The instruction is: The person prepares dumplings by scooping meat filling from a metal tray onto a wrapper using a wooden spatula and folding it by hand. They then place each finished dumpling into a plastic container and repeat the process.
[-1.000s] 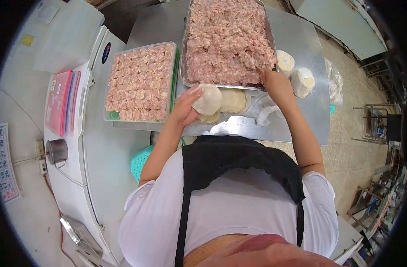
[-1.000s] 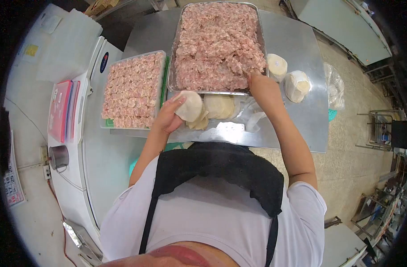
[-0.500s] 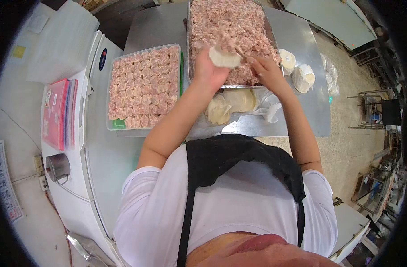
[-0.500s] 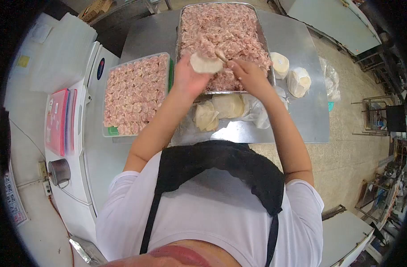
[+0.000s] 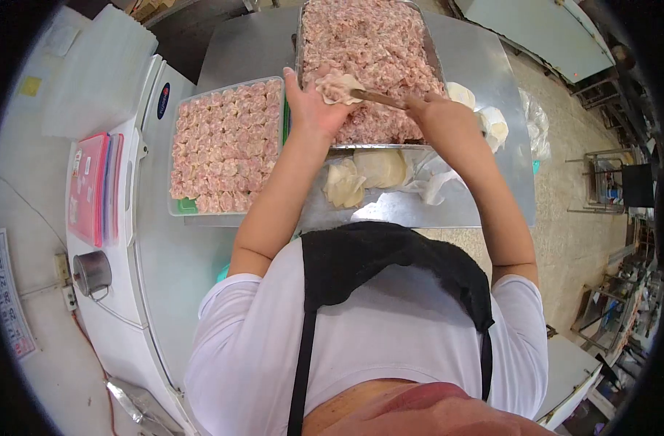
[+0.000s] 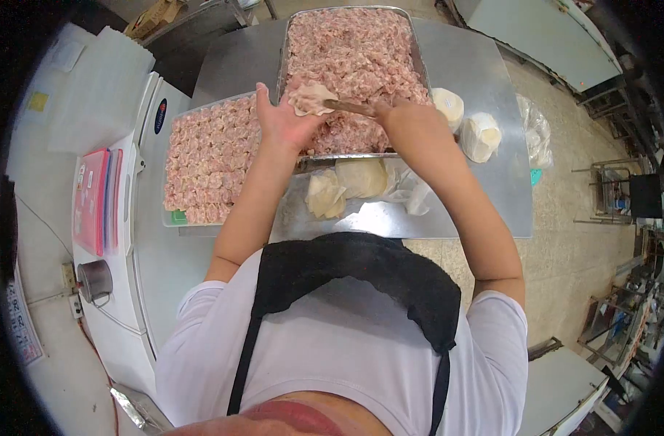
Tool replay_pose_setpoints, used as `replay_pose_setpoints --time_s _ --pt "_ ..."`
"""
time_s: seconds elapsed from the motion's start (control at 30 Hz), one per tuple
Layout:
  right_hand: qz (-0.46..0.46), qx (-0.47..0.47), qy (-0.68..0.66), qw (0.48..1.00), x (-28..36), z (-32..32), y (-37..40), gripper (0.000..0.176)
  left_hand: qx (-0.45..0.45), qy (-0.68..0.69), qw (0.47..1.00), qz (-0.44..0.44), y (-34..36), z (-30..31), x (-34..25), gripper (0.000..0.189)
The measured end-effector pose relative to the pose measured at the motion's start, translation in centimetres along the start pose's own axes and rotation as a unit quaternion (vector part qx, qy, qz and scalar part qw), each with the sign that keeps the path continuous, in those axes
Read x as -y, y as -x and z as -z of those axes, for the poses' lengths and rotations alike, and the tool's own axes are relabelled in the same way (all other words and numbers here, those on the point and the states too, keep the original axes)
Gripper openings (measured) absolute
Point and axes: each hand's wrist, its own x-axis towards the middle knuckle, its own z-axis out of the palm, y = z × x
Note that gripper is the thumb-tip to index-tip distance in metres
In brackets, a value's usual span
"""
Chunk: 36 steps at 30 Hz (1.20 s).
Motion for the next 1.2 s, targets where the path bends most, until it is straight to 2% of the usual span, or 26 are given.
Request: replay_pose_setpoints --time_s 0.03,0.1,0.13,0.27,0.33,0.37,0.4,0.43,0.47,0.5,0.53,0.57,0.6,0.63,0.67,0.7,0.77,0.8,0.87,0.9,0.97,1.0,1.07,1.1,1.17,1.2 --pt "0.003 -0.001 0.000 1.000 0.4 0.1 0.1 0.020 -0.014 -0.003 1.000 -0.007 0.0 0.1 -0.2 0.073" --pt "0.060 -0.139 -0.071 0.986 1.3 -0.1 0.3 0.029 -0.013 -0.017 1.000 -0.018 -0.6 -0.2 -0.2 0.070" --pt "0.060 -0.138 -0.072 0.986 1.0 -0.9 0.1 0.029 -0.014 -0.030 0.999 -0.027 -0.9 -0.2 -0.1 0.067" --pt "0.089 -0.106 -0.102 0.985 -2.3 -1.9 -1.6 0.025 -0.062 0.024 0.995 -0.068 -2.9 1.0 -0.7 0.052" --pt "0.037 -0.031 -0.069 0.996 -4.9 -1.1 -1.8 0.025 0.034 0.042 0.999 0.002 -3.1 2.2 -2.6 0.036" --pt "0.037 -0.030 -0.068 0.997 -6.1 -1.1 -1.9 0.025 0.088 -0.023 0.996 0.022 -3.2 2.3 -3.2 0.024" --pt "-0.017 0.017 0.015 1.000 -7.3 -1.1 -1.8 0.024 0.087 -0.022 0.996 0.024 -3.3 2.5 -3.1 0.024" --pt "-0.071 0.064 0.098 0.991 -7.9 -1.3 -1.9 0.024 0.109 -0.127 0.986 -0.013 -3.5 2.7 -2.9 0.024" --pt "-0.072 0.065 0.098 0.990 -8.1 -2.1 -2.2 0.024 0.131 -0.231 0.963 -0.050 -3.7 2.8 -2.7 0.026" --pt "-0.066 0.030 0.104 0.992 -8.2 -3.9 -2.5 0.021 0.132 -0.230 0.963 -0.049 -3.6 2.8 -2.6 0.026" --pt "-0.058 -0.006 0.109 0.992 -8.1 -6.0 -2.6 0.019 0.131 -0.361 0.918 -0.100 -3.4 2.6 -2.6 0.030" --pt "-0.034 -0.075 0.061 0.995 -7.2 -8.3 -2.0 0.013 0.127 -0.484 0.853 -0.149 -3.2 2.5 -2.6 0.035" --pt "-0.026 -0.061 0.030 0.997 -5.8 -8.8 -1.6 0.013 0.128 -0.484 0.853 -0.149 -3.7 3.0 -3.0 0.035" --pt "-0.041 -0.029 0.026 0.998 -4.6 -8.4 -1.1 0.015 0.145 -0.620 0.733 -0.239 -4.3 3.6 -3.8 0.046" --pt "-0.056 0.004 0.021 0.998 -3.8 -8.1 -0.8 0.017 0.154 -0.731 0.584 -0.319 -4.9 4.4 -4.3 0.058" --pt "-0.056 0.004 0.021 0.998 -4.0 -8.4 -0.4 0.017 0.154 -0.731 0.583 -0.319 -4.5 4.1 -4.6 0.058" --pt "-0.071 -0.033 -0.140 0.987 -4.9 -9.3 0.5 0.029 0.046 -0.760 0.615 -0.204 -3.0 3.0 -5.2 0.056" --pt "-0.072 -0.034 -0.139 0.987 -4.9 -9.0 0.7 0.029 0.048 -0.760 0.615 -0.205 -2.8 3.0 -5.4 0.056" --pt "-0.148 0.029 -0.357 0.922 -5.1 -8.1 0.9 0.040 0.129 -0.726 0.647 -0.194 -2.6 3.0 -5.7 0.054" --pt "-0.147 0.029 -0.356 0.922 -4.9 -7.0 0.8 0.040 0.128 -0.726 0.647 -0.195 -2.7 2.9 -5.6 0.054" --pt "-0.183 0.056 -0.439 0.878 -4.4 -3.9 0.6 0.036 0.261 -0.730 0.480 -0.410 -2.8 2.4 -4.6 0.062" --pt "-0.184 0.056 -0.438 0.878 -3.4 -2.7 0.7 0.036 0.262 -0.730 0.481 -0.409 -2.7 2.0 -4.3 0.062" --pt "-0.055 -0.075 -0.383 0.919 -1.1 -1.0 0.7 0.031 0.242 -0.798 0.501 -0.231 -2.3 0.7 -3.7 0.061" --pt "-0.054 -0.074 -0.382 0.920 -1.2 -1.6 0.8 0.031 0.242 -0.798 0.502 -0.232 -2.1 0.3 -3.3 0.061" --pt "0.058 -0.131 -0.348 0.926 -1.7 -3.6 0.6 0.028 0.245 -0.724 0.620 -0.180 -1.7 -0.2 -2.9 0.059" --pt "0.060 -0.130 -0.348 0.926 -2.4 -3.0 0.6 0.028 0.242 -0.724 0.620 -0.181 -1.5 -0.4 -3.0 0.059"
